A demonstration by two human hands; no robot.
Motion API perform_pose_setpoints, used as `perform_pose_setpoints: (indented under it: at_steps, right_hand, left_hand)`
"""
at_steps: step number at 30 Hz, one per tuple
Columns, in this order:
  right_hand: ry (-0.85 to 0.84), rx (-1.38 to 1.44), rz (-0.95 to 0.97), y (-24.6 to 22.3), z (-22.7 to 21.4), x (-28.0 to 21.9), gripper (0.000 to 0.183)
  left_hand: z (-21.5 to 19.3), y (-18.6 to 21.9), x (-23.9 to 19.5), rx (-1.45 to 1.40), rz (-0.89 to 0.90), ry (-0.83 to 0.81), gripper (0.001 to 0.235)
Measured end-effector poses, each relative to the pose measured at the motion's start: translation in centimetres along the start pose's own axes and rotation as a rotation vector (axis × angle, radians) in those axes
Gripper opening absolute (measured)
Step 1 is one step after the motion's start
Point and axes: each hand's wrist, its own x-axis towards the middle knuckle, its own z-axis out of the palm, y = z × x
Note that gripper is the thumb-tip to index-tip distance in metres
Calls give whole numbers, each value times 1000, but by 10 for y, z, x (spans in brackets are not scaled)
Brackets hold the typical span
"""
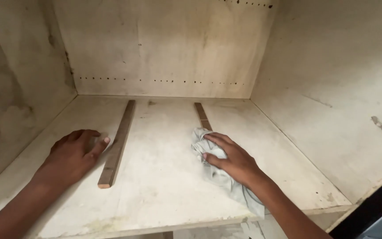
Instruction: The person wipes the interior surfaces of a white wooden cabinet using a cloth. They clean the bottom shelf and the back panel, moving two wooden strips aside to reach the areas underneath them.
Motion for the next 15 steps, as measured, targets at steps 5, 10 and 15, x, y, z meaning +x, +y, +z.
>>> perform_pose_setpoints:
  at_steps: [5, 10, 15]
  right_hand:
    - [42, 86, -77, 34, 16, 53, 71]
    - [69, 165, -54, 32, 19, 71, 70]
    - [92, 130, -55, 39, 23, 88, 70]
  left_hand:
    - [2, 2, 7, 25, -35, -19, 73]
    - [1, 0, 10, 57, -87, -72, 74]
    - [2, -1, 12, 58, -105, -99, 76]
